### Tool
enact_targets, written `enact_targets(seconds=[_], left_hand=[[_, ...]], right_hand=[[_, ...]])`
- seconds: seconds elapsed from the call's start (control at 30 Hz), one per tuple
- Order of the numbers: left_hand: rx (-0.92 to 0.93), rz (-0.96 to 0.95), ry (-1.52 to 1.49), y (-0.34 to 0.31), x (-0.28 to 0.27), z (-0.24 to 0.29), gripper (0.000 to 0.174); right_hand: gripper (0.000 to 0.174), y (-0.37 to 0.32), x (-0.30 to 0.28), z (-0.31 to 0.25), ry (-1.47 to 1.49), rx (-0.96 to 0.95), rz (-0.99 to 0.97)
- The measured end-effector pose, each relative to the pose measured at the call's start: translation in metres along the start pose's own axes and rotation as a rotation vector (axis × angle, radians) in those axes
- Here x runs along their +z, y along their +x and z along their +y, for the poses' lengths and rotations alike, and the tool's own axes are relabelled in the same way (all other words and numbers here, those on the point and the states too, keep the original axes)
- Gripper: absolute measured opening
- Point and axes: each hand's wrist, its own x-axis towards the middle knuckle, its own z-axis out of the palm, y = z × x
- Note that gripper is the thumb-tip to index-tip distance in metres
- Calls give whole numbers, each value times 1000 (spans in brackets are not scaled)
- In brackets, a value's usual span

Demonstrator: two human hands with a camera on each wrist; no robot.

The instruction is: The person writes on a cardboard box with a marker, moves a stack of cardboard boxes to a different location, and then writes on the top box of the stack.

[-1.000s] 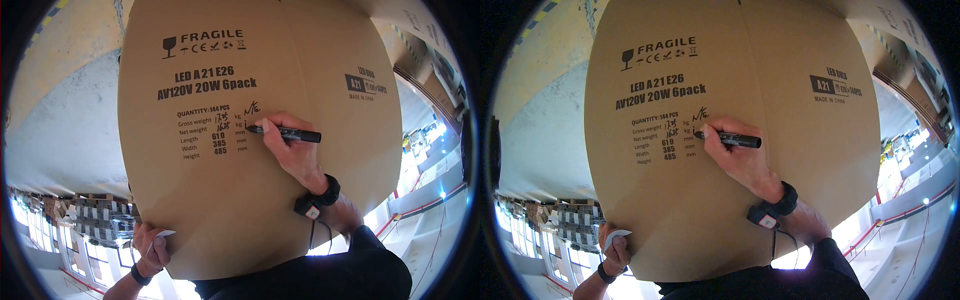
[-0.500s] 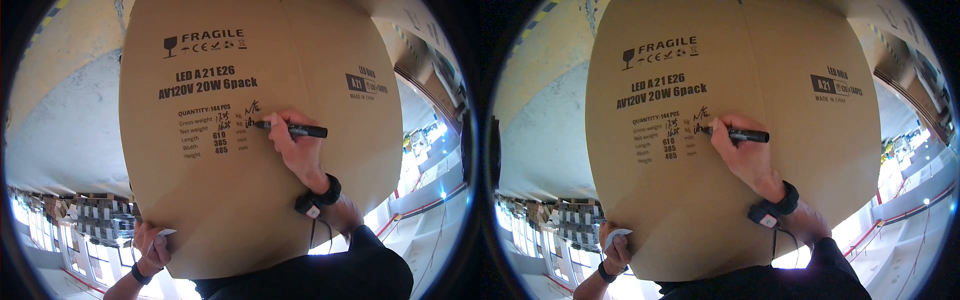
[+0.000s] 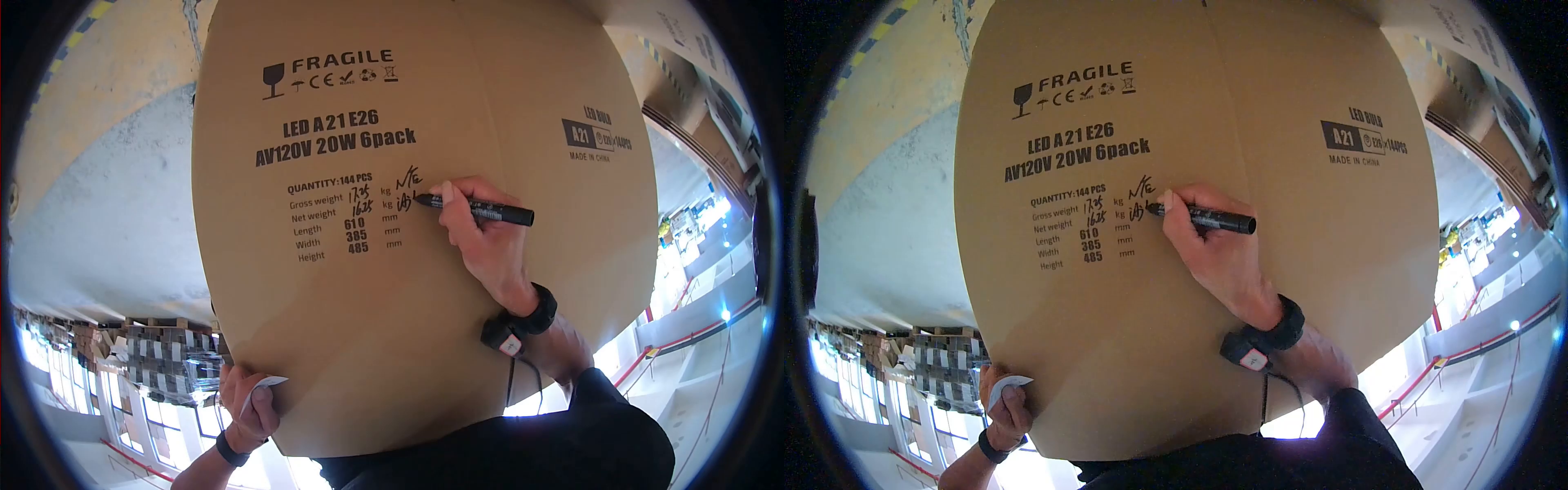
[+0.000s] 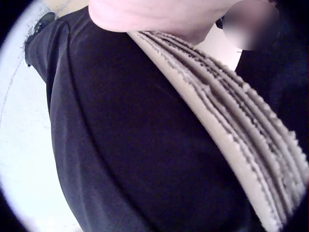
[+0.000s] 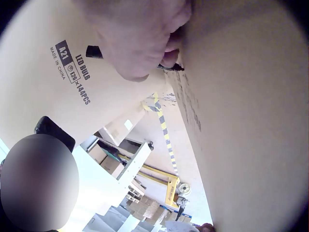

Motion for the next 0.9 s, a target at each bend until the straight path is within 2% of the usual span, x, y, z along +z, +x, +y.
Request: enact_targets(seconds=[0.23,0.33,0.53,0.63,0.9], left_hand=[[-8,6,-27,2,0,3,23],[1,-8,-19,-2,-1,0,23],[-24,-22,-32,-3,-1,-1,24],[-25,-5,-29,0,-1,3,25],[-9,-16,-28,-1,-1,1,23]], right_hand=[[14,1,-3,1,35,6,-1],[14,-2,-6,0,3,14,-59],[14,1,-5,1,-23,-25,4],[14,1,-4,4,60,6,50],[14,0,-6,5,3,-15,17]])
